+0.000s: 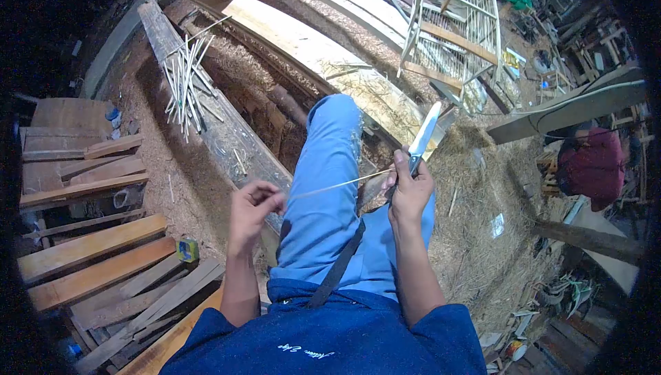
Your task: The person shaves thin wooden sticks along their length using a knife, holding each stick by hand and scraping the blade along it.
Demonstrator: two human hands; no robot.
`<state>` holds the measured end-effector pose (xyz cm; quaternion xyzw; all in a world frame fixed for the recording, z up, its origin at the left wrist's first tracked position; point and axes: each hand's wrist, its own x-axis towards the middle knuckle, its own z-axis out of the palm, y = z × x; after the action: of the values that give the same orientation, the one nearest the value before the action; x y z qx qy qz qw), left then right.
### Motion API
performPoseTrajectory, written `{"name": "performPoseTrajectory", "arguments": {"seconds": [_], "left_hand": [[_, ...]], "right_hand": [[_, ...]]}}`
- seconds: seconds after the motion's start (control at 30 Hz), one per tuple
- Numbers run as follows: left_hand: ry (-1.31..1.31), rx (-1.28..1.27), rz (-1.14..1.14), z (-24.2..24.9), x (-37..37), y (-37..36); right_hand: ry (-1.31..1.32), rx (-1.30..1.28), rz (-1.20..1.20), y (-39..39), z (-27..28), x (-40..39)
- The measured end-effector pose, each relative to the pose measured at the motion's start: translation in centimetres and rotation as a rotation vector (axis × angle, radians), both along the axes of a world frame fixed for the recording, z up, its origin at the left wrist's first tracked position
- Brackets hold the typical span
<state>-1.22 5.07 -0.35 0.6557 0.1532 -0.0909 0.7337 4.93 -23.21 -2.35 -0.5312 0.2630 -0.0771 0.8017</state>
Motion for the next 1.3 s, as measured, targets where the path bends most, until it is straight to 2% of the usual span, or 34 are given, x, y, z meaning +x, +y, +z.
{"name": "performPoseTrajectory", "arguments": {"seconds": [0.03, 0.07, 0.13, 0.4, 0.47, 0.57, 0.67, 0.8, 0.87, 1.0, 1.07, 1.17, 1.3], "left_hand": [[0.061, -0.001, -0.128, 0.4, -0.1, 0.2], [0.062, 0.0, -0.128, 0.6, -0.2, 0.2], [0.168, 0.107, -0.396, 0.8, -0.7, 0.2], [0.227, 0.108, -0.441, 1.4, -1.4, -0.5], [0.1, 0.221, -0.545, 1.1, -1.5, -0.3], [0.187, 0.195, -0.487, 1.2, -1.2, -0.6], [0.2, 0.147, -0.391, 2.7, -0.7, -1.6], [0.213, 0.082, -0.384, 2.0, -0.8, -1.3], [0.14, 0.195, -0.474, 1.7, -0.9, -1.3], [0.147, 0.297, -0.449, 1.7, -0.9, -1.7], [0.201, 0.238, -0.263, 0.9, -1.1, -1.8], [0.249, 0.231, -0.209, 0.8, -1.2, -2.5], [0.256, 0.148, -0.179, -0.3, -1.6, -2.8]], "right_hand": [[-0.017, -0.02, 0.005, 0.0, -0.2, 0.3], [-0.016, -0.019, 0.005, 0.1, -0.3, 0.7], [-0.026, -0.058, -0.031, 0.4, -0.5, 1.5], [-0.049, -0.18, -0.053, 1.0, -1.9, 2.6], [-0.053, -0.184, -0.065, 0.9, -2.2, 2.8], [-0.058, -0.1, -0.123, 0.8, -2.1, 3.1], [-0.052, -0.17, -0.058, 0.2, -2.6, 2.7], [-0.01, -0.208, -0.029, 0.2, -3.0, 2.7], [0.001, -0.206, -0.036, 0.3, -3.3, 2.8], [-0.031, -0.263, -0.025, 0.9, -2.9, 3.2], [-0.04, -0.245, -0.022, 0.9, -2.1, 3.0], [0.011, -0.174, 0.037, 0.9, -1.8, 1.4], [-0.022, -0.347, 0.312, 1.8, -2.9, -3.1]]}}
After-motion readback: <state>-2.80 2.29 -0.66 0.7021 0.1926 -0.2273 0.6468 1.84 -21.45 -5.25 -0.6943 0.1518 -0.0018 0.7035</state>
